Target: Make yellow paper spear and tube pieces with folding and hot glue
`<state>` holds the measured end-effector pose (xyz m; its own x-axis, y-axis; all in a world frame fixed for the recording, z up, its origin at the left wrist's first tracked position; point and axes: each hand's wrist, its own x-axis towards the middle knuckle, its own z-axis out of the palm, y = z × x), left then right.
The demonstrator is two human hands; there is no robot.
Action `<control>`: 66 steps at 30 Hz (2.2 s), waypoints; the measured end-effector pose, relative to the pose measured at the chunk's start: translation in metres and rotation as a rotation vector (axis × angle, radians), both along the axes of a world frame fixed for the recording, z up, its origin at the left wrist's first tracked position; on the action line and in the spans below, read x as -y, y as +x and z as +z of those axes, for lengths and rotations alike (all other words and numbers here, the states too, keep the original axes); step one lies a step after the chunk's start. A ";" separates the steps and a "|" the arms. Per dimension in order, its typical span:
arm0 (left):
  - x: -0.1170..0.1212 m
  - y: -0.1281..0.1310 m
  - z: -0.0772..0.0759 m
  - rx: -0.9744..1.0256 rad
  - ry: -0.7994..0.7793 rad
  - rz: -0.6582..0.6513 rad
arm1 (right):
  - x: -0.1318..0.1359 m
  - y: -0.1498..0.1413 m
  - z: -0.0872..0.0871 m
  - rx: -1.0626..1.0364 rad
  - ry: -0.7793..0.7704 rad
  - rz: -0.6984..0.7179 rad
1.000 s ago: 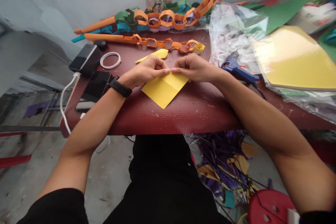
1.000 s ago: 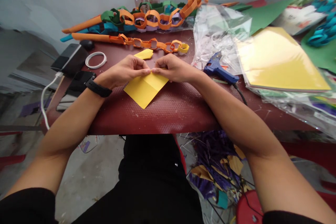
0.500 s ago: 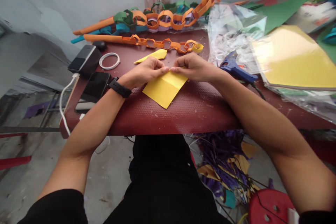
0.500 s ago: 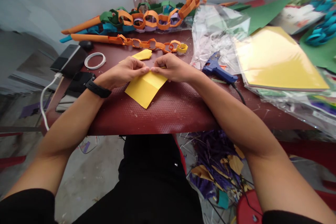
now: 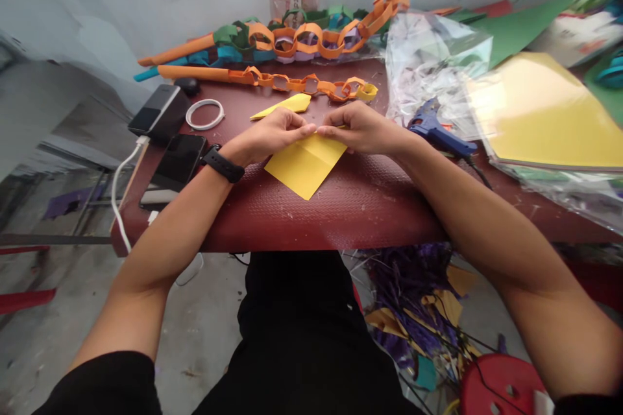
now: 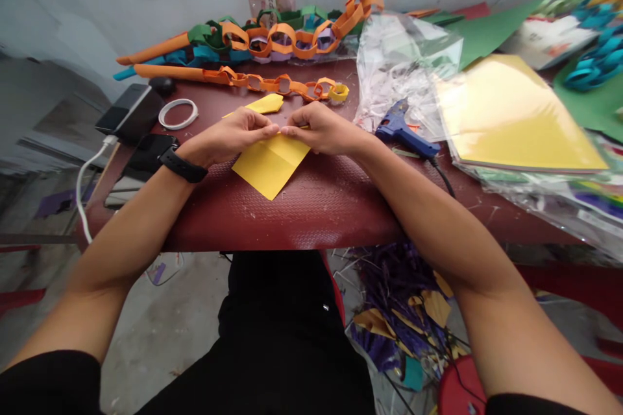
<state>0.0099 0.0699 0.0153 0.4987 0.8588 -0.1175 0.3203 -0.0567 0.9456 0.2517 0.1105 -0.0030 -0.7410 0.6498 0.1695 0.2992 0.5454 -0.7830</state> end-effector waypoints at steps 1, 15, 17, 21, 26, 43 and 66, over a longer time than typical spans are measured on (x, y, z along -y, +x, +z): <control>0.001 0.000 0.000 -0.012 -0.010 -0.013 | 0.000 0.000 0.000 -0.008 -0.004 -0.003; 0.002 0.001 0.001 -0.010 -0.004 0.014 | 0.004 -0.002 0.006 -0.002 0.023 0.027; 0.002 0.001 0.000 -0.013 -0.020 -0.001 | 0.004 -0.002 0.006 -0.007 0.004 0.014; 0.001 -0.001 -0.001 -0.041 -0.022 -0.025 | 0.003 0.000 0.006 -0.006 -0.017 0.008; 0.002 0.000 0.000 -0.032 -0.007 -0.004 | 0.004 0.000 0.008 0.008 0.016 0.018; 0.002 -0.002 0.001 -0.045 -0.008 -0.024 | 0.002 0.003 0.008 0.012 0.007 0.009; -0.003 -0.004 -0.002 -0.045 0.016 -0.032 | 0.000 0.005 0.008 0.058 0.086 0.056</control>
